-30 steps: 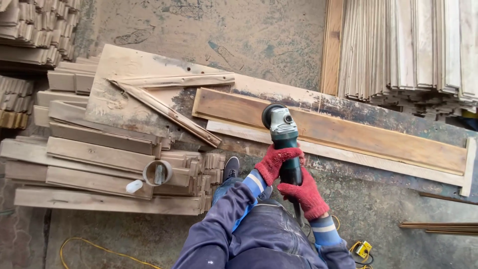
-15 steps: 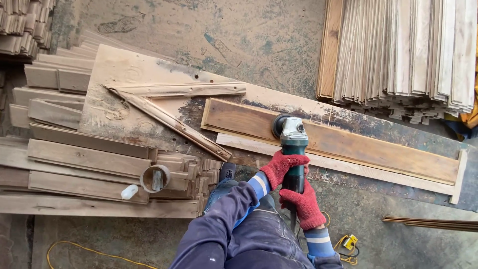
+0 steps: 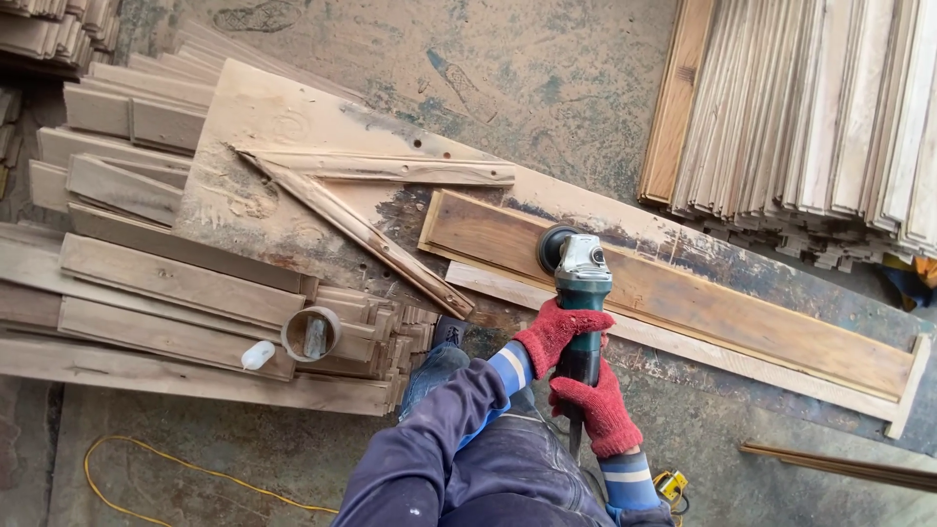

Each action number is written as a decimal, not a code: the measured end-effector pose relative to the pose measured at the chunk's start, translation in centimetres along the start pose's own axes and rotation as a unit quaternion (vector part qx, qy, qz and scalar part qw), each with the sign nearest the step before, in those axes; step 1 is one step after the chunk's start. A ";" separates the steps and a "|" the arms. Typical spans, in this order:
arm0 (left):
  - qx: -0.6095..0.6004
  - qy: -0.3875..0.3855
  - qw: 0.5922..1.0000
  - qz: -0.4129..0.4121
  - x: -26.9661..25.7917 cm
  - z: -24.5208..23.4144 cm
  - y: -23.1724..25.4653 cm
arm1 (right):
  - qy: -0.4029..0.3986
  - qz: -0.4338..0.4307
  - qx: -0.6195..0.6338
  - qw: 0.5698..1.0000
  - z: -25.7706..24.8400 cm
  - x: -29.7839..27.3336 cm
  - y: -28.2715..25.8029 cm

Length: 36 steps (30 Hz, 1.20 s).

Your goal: Sanding a piece of wood using an angle grinder with a sanding disc.

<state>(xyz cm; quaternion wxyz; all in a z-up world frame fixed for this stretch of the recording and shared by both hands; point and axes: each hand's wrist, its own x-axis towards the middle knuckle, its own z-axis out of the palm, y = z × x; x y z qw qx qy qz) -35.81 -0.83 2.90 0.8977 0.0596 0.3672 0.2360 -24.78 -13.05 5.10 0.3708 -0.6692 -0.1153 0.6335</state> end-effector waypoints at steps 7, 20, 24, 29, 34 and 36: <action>-0.036 0.019 0.997 0.067 -1.8 -2.3 2.8 | -0.077 0.003 -0.042 0.996 3.9 0.9 -2.6; -0.073 0.201 0.963 0.166 -3.6 -4.4 7.5 | -0.094 -0.022 -0.124 0.988 12.4 1.6 -6.4; -0.059 0.198 0.967 0.147 -1.1 -3.2 4.6 | -0.055 -0.012 -0.112 0.992 9.6 1.0 -5.8; -0.060 0.140 0.981 0.119 0.3 -0.9 0.6 | 0.011 -0.002 -0.092 0.996 5.5 -0.5 -4.4; -0.067 0.136 0.982 0.117 -0.6 -0.5 0.8 | 0.011 -0.005 -0.087 0.996 4.9 -0.3 -3.6; -0.058 0.156 0.979 0.117 -0.9 -1.1 1.6 | -0.005 -0.009 -0.091 0.996 6.3 -0.1 -4.3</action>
